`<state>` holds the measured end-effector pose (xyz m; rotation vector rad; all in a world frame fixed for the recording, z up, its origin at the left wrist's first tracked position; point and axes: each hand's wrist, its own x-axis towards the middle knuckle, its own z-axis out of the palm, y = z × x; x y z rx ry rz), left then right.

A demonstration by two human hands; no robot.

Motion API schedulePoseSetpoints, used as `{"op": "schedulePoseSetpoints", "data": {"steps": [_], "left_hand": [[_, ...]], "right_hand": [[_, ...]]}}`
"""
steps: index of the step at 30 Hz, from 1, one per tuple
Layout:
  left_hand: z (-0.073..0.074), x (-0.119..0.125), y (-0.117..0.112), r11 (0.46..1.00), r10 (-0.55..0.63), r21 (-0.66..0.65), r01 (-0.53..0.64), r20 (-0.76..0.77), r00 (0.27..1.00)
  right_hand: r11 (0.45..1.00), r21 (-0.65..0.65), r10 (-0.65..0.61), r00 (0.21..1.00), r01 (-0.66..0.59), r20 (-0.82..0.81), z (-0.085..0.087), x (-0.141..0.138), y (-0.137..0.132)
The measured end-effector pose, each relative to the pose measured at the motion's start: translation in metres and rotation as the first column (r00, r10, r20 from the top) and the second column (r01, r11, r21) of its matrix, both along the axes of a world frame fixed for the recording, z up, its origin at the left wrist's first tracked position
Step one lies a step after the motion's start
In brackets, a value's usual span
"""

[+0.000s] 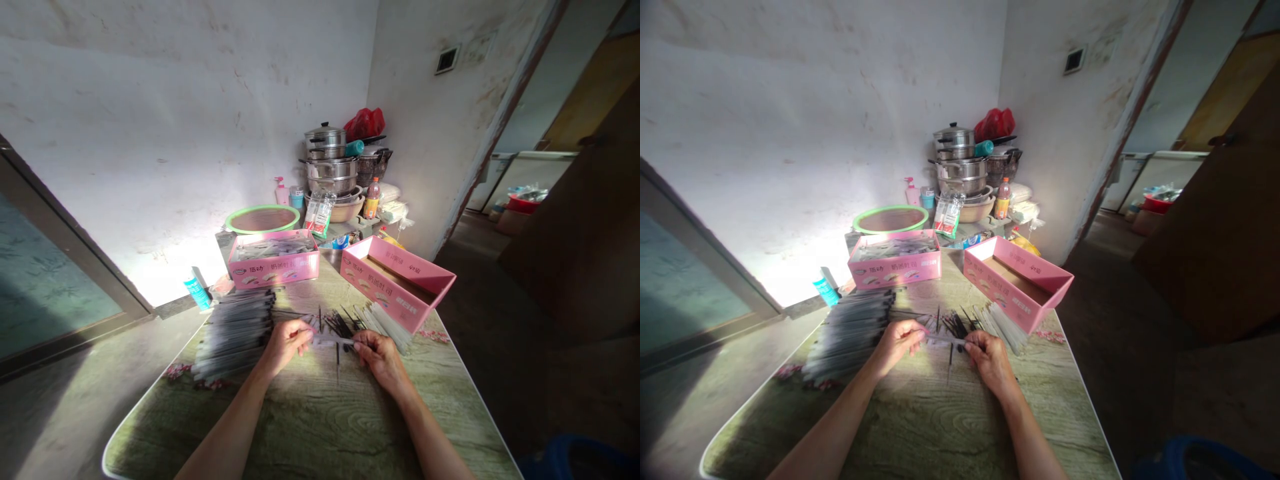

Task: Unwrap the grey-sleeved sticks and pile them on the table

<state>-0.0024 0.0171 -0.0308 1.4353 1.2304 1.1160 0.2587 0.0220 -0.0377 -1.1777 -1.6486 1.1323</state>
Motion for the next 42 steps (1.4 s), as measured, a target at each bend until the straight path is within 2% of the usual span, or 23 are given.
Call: {"op": "schedulePoseSetpoints", "data": {"steps": [4, 10, 17, 21, 28, 35, 42], "left_hand": [[0.003, -0.004, -0.001, 1.000, 0.026, 0.014, -0.026, -0.001, 1.000], [0.006, -0.006, 0.000, 0.997, 0.069, 0.024, -0.069, 0.028, 0.997], [0.010, -0.004, 0.000, 0.985, 0.170, 0.003, -0.170, 0.051, 0.984], [0.008, -0.004, 0.000, 0.993, 0.120, 0.004, -0.120, 0.062, 0.991], [0.000, -0.001, 0.001, 1.000, 0.023, 0.002, -0.024, 0.052, 0.998], [-0.002, -0.002, 0.003, 1.000, 0.016, 0.000, -0.016, 0.026, 1.000], [0.002, -0.002, 0.001, 1.000, 0.004, 0.009, -0.004, 0.076, 0.997]], "right_hand": [[1.000, -0.028, -0.012, 0.996, 0.009, -0.083, 0.001, 0.003, 0.000], [0.999, -0.021, -0.049, 0.996, 0.047, -0.078, 0.008, 0.011, 0.000], [0.994, -0.039, -0.102, 0.990, 0.098, -0.097, 0.011, 0.015, 0.002], [0.993, -0.038, -0.113, 0.988, 0.109, -0.109, 0.011, 0.015, 0.001], [0.995, 0.039, -0.087, 0.995, 0.089, -0.048, 0.016, 0.008, -0.004], [0.998, 0.020, -0.063, 0.997, 0.064, -0.032, 0.009, 0.010, -0.002], [0.999, -0.038, -0.024, 0.990, 0.019, -0.136, 0.011, 0.009, -0.004]]}}
